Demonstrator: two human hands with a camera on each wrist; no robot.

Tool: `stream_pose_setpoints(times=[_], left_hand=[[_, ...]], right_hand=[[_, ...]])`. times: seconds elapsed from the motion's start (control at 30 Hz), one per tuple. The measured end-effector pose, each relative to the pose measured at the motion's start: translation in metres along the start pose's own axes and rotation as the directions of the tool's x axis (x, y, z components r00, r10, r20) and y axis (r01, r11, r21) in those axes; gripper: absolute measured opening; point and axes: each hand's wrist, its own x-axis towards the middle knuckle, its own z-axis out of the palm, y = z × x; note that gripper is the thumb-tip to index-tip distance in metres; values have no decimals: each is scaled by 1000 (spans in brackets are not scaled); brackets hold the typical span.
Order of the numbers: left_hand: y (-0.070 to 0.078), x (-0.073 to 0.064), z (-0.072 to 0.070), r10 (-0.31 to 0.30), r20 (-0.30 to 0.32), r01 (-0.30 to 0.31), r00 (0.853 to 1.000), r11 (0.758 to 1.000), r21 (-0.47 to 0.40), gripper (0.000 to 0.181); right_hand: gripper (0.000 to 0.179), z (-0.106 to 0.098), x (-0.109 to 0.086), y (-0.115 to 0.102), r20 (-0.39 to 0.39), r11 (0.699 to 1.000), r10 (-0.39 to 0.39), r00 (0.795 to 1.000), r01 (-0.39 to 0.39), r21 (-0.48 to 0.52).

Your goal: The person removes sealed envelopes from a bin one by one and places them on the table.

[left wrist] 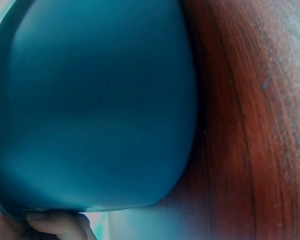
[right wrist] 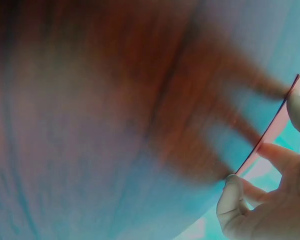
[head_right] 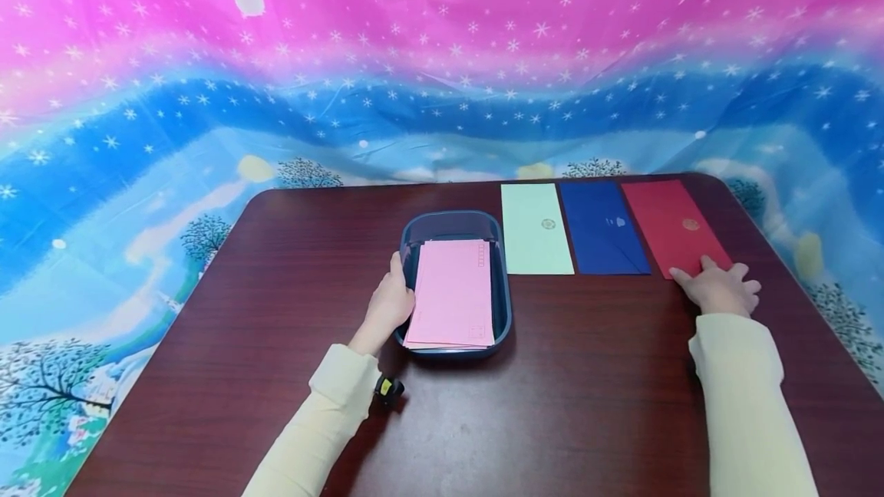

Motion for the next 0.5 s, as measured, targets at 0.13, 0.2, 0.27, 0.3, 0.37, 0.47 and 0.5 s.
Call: stream_pose_setpoints(times=[0.13,0.2,0.27,0.3,0.37,0.47,0.5], left_hand=[[0,0,0,0,1,0,1000,1000,6,69],[0,0,0,-2,3,2,1000,1000,2,68],[0,-1,0,1,2,-1,1000,1000,2,68],[0,-1,0,0,2,0,1000,1000,2,68],[0,-1,0,0,1,0,1000,1000,4,68],[0,0,0,1,-2,0,1000,1000,5,68],[0,0,0,0,-1,0,1000,1000,6,68]], right_hand=[[92,-1,1,-2,17,1000,2,1000,-2,-8],[92,-1,1,-2,24,1000,-7,1000,7,-14],[93,-1,1,-2,30,1000,-15,999,16,-18],[93,0,2,-1,31,1000,-21,999,22,-21],[94,0,2,-1,31,999,-30,999,30,-24],[94,1,3,-1,29,999,-33,999,34,-27],[94,1,4,-1,29,999,-33,999,34,-29]])
